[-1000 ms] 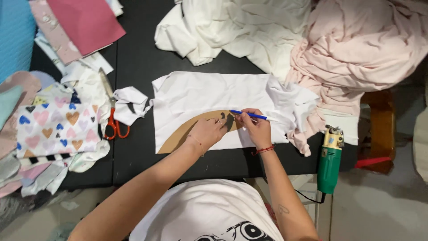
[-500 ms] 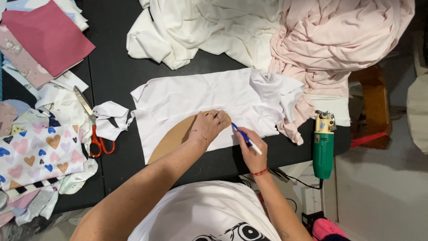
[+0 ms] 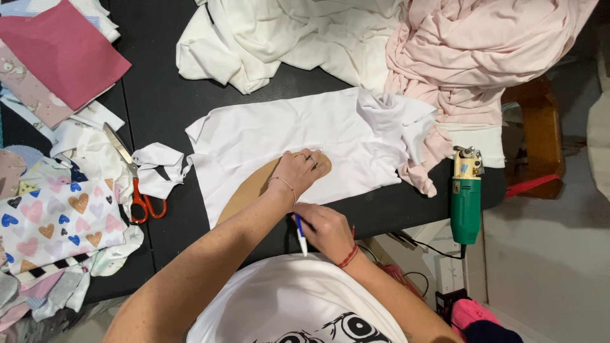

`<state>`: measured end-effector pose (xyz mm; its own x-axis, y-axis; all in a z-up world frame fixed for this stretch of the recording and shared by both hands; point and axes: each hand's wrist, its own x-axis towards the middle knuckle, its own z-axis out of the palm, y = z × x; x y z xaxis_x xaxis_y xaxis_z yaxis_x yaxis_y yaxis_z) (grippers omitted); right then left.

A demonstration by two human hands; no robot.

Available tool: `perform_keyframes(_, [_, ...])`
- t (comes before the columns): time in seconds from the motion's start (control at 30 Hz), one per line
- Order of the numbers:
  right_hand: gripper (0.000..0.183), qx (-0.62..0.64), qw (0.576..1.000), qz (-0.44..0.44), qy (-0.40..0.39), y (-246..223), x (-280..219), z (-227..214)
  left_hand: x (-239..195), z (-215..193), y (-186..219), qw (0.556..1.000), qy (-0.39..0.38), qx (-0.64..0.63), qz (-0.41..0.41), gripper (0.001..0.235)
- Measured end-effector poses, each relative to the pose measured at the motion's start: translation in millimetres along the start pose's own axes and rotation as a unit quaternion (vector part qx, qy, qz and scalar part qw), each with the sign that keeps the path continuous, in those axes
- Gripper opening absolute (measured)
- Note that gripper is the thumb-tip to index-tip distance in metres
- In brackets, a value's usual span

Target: The person lays a white t-shirt on a table, places a cardboard pattern on it, and traces the outline with a pen. They then use a green electric fabric cutter to cut the shirt along the traced line. Finally, they sort through a pile of patterned fabric scraps.

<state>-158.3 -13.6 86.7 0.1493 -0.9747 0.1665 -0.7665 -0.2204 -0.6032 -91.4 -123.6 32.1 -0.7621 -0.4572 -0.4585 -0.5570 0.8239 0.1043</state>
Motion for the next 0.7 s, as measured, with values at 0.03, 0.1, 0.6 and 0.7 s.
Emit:
perform_keyframes(0.03, [0.016, 0.020, 1.000, -0.011, -0.010, -6.3, 1.7, -0.8, -2.3, -2.6, 0.0, 1.000, 0.003, 0.001, -0.002, 0.045])
perform_keyframes(0.1, [0.013, 0.054, 0.998, -0.001, -0.031, -8.7, 0.1, -4.6, 0.5, 0.2, -0.8, 1.000, 0.002, 0.001, -0.002, 0.045])
perform_keyframes(0.6, [0.028, 0.009, 0.918, 0.396, 0.004, 85.3, -24.1, -62.2, -92.8, 12.1, -4.2, 0.973, 0.166, -0.110, -0.114, 0.064])
perform_keyframes(0.7, [0.036, -0.015, 0.873, 0.486, -0.047, 103.8, -41.1, -71.8, -96.1, 44.4, -7.9, 0.974, 0.092, -0.178, -0.104, 0.086])
